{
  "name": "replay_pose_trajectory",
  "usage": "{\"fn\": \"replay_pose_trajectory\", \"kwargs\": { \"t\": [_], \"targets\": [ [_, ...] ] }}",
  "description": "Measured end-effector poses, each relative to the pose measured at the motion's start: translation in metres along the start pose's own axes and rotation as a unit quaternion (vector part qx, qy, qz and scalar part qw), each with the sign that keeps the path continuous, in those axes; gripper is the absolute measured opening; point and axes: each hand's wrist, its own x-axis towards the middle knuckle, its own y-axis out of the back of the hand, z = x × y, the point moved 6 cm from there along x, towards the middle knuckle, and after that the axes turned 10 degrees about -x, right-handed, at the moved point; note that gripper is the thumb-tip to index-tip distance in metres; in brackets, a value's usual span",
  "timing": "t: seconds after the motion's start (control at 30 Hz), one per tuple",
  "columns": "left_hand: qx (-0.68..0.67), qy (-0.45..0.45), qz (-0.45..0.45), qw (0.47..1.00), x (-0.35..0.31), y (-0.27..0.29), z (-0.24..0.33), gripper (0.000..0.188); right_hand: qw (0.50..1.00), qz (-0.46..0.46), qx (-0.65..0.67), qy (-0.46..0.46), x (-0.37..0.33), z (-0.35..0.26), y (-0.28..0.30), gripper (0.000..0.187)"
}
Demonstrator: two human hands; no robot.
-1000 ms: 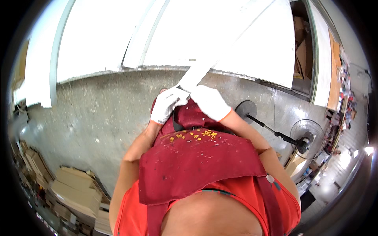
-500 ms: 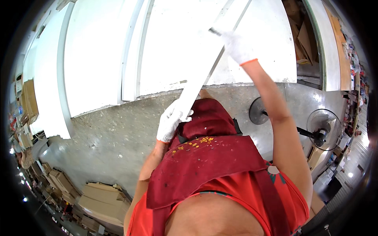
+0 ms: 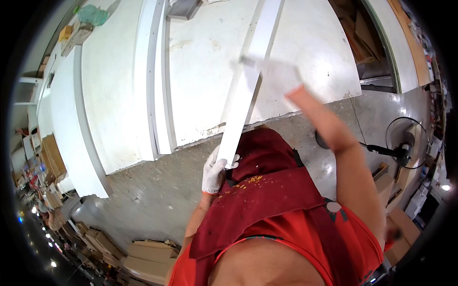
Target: The person scrapes the surface of white plastic moldings using a small metal scraper to remove residue. They handle the moldings one at a time, scraping both sides and edges, then stack the finished pieces on a cardboard sheet on the floor.
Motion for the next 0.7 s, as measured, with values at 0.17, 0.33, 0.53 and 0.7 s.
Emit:
{"fn": "replay_pose_trajectory", "kwargs": {
  "t": [0.17,0.33,0.53,0.7],
  "targets": [
    [0.015,0.011,-0.001,1.0,0.002,-0.002,0.001,0.066,0.985,0.142,-0.053,-0.081,0.088,0.107,0.03,0.046],
    [0.009,-0.004,-0.005,1.0,0.002,0.005,-0.002,0.068,0.998,0.034,0.01,0.043,-0.026,-0.036,0.012,0.051],
    [0.014,0.005,-0.002,1.0,0.004,0.002,0.0,0.072,0.991,-0.067,-0.008,0.119,-0.087,-0.087,-0.016,0.055],
    [0.016,0.002,-0.005,1.0,0.006,0.001,0.001,0.07,0.994,0.093,0.04,-0.039,-0.002,0.037,0.013,0.051]
  ]
}}
